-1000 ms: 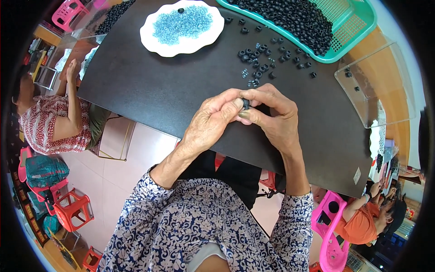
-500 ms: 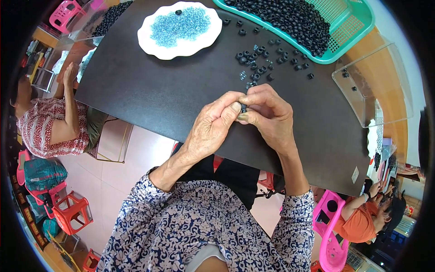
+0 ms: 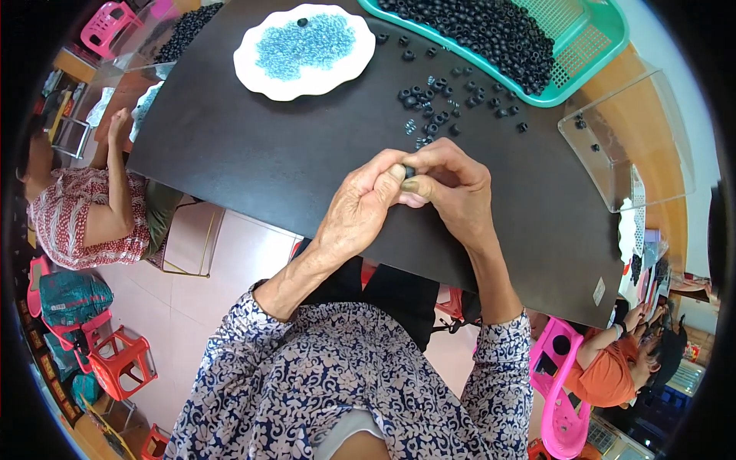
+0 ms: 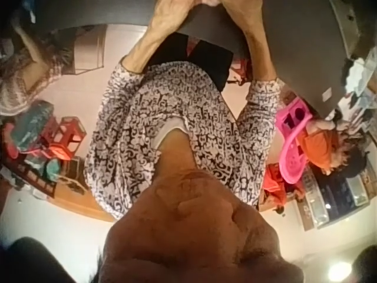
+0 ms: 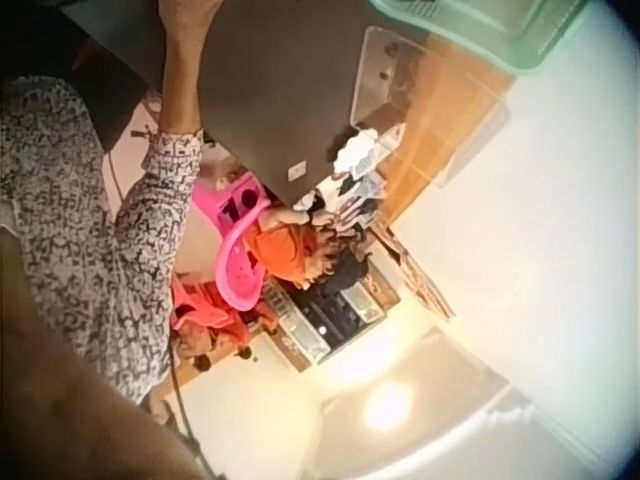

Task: Assembling small components by inserting blue beads into black rings.

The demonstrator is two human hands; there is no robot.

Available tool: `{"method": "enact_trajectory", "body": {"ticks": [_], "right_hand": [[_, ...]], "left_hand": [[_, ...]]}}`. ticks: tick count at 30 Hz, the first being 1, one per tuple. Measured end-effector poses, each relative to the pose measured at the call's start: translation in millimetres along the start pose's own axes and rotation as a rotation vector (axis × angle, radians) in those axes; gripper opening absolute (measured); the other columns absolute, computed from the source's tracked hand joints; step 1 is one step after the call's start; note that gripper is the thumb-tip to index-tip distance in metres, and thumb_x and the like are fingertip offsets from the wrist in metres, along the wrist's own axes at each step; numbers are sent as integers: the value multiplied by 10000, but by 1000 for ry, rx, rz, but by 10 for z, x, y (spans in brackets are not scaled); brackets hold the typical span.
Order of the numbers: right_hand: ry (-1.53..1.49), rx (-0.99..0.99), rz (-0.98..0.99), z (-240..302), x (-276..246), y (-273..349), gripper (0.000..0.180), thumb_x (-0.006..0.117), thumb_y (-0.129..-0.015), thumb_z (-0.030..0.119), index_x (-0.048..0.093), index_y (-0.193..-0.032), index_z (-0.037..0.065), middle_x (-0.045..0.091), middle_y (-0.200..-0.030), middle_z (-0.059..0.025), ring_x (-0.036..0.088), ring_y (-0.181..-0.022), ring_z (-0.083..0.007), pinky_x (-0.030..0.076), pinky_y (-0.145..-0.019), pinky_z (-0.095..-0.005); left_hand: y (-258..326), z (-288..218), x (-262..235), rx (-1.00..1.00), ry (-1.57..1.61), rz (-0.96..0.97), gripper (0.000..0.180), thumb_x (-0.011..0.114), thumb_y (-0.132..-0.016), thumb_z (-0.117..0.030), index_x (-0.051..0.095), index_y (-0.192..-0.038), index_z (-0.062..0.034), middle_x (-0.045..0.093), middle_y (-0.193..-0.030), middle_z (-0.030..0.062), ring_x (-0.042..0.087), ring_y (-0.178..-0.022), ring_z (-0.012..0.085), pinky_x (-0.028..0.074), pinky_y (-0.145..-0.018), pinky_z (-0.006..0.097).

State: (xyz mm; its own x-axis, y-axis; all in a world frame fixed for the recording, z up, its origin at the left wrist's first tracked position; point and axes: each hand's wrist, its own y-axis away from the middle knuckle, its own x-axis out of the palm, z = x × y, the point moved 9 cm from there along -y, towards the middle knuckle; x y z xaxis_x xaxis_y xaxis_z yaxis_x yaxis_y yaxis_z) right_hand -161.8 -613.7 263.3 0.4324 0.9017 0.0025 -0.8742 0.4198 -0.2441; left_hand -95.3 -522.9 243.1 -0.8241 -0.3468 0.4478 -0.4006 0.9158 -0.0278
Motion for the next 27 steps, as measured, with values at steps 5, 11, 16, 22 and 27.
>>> {"method": "enact_trajectory", "body": {"ticks": [5,11,16,22,27], "right_hand": [[-32,52,-17,24,23,33,397,744,-771,-32,645,-1153,5,550,-1015,-36,580,-873,-109,500,-764,-232],[-55,54,-7,20,1,41,369,714,-803,-24,635,-1163,-9,546,-1014,-43,582,-895,-111,529,-793,-228],[-105,77,2,0,21,21,322,683,-823,-46,637,-1141,-16,550,-1002,-47,588,-907,-121,525,-781,-229],[-199,72,16,-9,-55,50,217,659,-838,-67,608,-1045,-25,571,-928,-61,609,-817,-129,540,-709,-252],[-176,114,-15,-5,26,20,189,629,-863,-65,597,-1046,-32,567,-839,-47,591,-750,-104,514,-662,-236]], "left_hand": [[-21,39,2,-68,171,-47,288,381,-1041,-183,531,-1133,45,593,-960,68,582,-866,111,496,-836,247],[-1,30,8,-52,84,-54,274,386,-1037,-173,544,-1118,36,584,-936,59,573,-848,100,492,-827,250],[7,-11,-13,36,-109,-46,272,394,-1034,-173,556,-1106,32,600,-900,55,574,-830,95,486,-805,252],[16,-93,86,73,-357,-38,249,415,-1020,-160,560,-1125,13,618,-874,51,582,-826,116,481,-787,267],[32,-62,17,31,-373,-96,297,418,-1023,-194,573,-1182,3,646,-935,57,607,-866,117,487,-803,258]]}}
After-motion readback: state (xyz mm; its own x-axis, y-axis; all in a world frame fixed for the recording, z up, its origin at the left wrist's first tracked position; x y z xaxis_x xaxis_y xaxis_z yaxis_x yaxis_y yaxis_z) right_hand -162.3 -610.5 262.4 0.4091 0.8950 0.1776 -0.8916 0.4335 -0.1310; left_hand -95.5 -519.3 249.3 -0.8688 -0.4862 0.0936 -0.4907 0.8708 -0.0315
